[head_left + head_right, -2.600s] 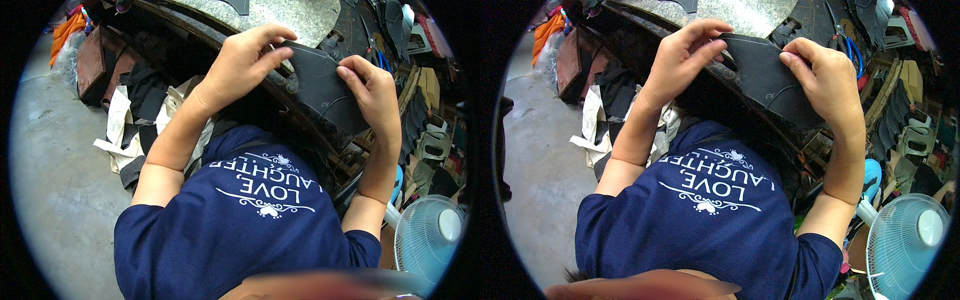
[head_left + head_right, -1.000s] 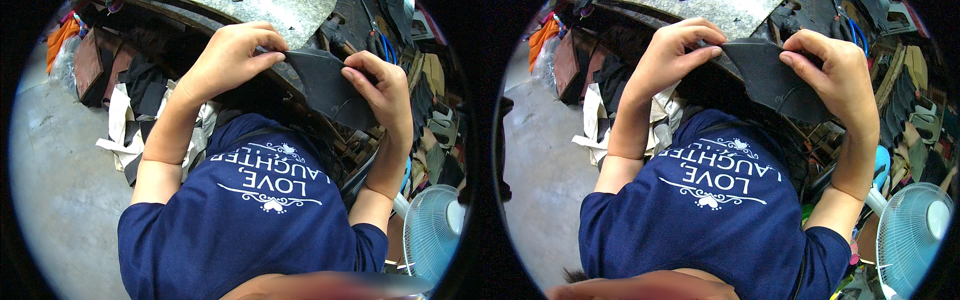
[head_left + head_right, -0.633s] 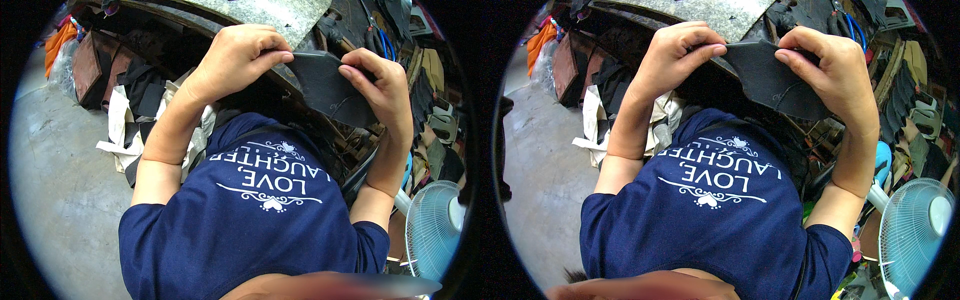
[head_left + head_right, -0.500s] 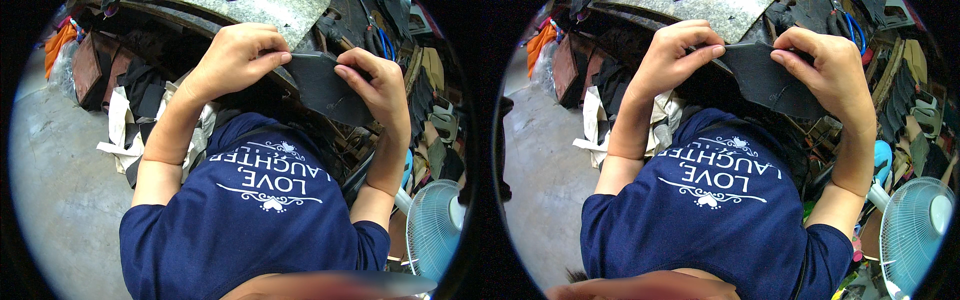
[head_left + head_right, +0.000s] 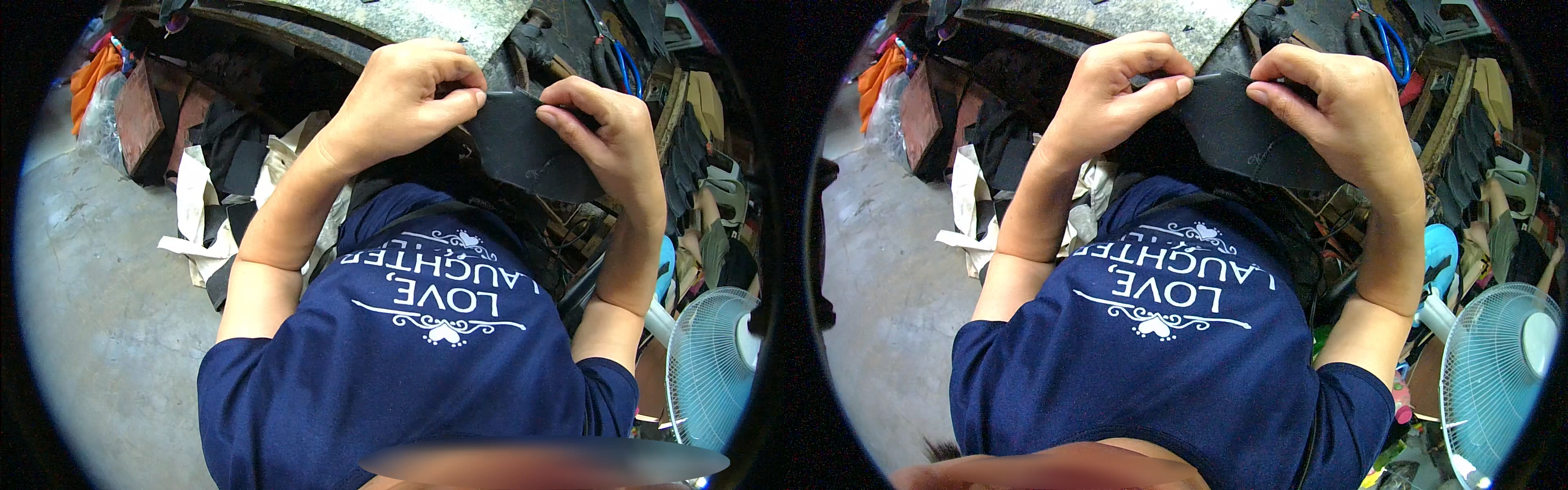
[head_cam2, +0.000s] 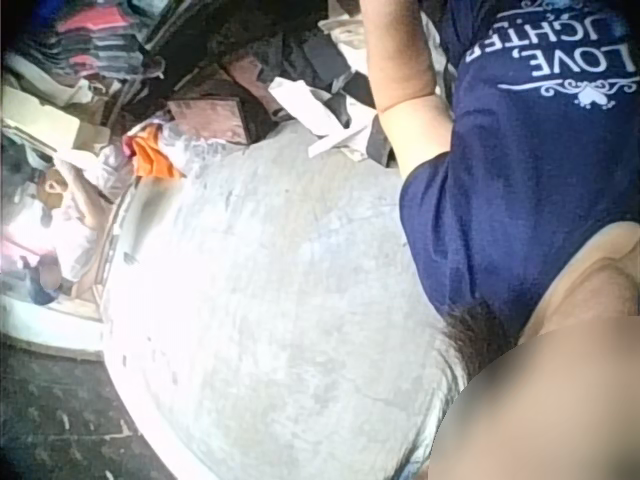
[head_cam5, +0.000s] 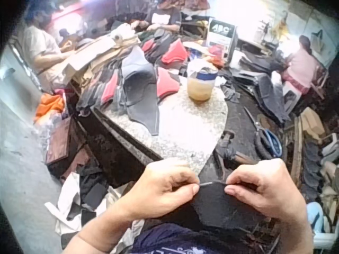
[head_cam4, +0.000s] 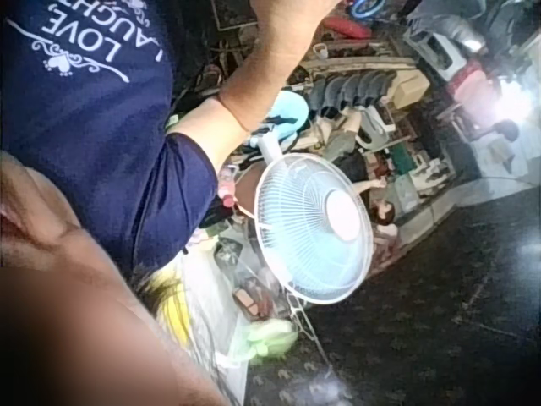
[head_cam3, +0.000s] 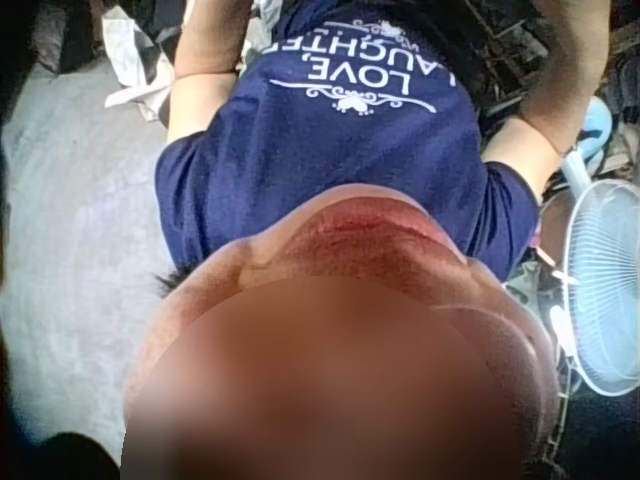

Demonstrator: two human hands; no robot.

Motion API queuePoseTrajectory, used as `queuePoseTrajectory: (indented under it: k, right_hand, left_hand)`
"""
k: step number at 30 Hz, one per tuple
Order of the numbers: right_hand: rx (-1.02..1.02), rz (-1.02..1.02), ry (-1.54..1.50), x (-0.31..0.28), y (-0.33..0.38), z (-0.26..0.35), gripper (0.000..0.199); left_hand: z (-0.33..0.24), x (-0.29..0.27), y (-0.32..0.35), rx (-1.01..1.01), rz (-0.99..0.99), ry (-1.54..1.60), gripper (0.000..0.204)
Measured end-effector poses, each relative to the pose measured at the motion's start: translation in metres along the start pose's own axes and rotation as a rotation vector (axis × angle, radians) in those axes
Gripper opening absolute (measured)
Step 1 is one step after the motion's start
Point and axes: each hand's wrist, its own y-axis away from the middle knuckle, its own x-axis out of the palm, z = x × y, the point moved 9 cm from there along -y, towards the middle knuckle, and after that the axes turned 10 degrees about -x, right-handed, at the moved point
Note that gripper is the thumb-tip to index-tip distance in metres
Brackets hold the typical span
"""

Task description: The person repeatedly trims the edges of black leather pieces using shears. They pick up each piece, align the edges, cut along the perimeter, and place the trimmed piece back on the workbench. The process is repeated for several pieces throughout the clip.

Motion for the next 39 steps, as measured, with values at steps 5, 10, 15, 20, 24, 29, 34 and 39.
queuePoseTrajectory:
  k: [5,10,15,20,24,29,34,39]
  right_hand:
    - [0.026,-0.059,-0.036,-0.005,0.0,-0.004,0.015]
    - [0.018,-0.024,-0.066,-0.001,0.003,0.0,0.014]
    - [0.03,-0.03,-0.012,-0.002,0.005,-0.001,0.014]
    - [0.063,0.005,-0.017,-0.003,0.005,-0.003,0.016]
    - [0.047,0.097,0.047,0.008,0.004,-0.001,0.018]
    - [0.068,0.05,-0.064,0.015,0.002,-0.005,0.017]
    - [0.05,0.018,-0.092,0.016,-0.001,-0.007,0.014]
    - [0.02,-0.033,-0.106,0.012,0.001,-0.002,0.016]
  left_hand:
    - [-0.01,-0.001,0.0,0.029,-0.102,0.03,0.011]
    - [-0.006,0.006,-0.004,-0.028,-0.004,0.064,0.013]
    - [-0.001,0.013,-0.008,-0.083,0.015,0.125,0.014]
    - [-0.001,0.017,-0.007,-0.099,-0.005,0.215,0.013]
    - [0.008,0.029,-0.007,-0.2,0.107,0.371,0.014]
    - [0.017,0.034,-0.004,-0.3,0.173,0.485,0.016]
    - [0.013,0.023,-0.004,-0.218,0.037,0.365,0.017]
    - [0.001,0.025,-0.007,-0.078,0.058,0.194,0.016]
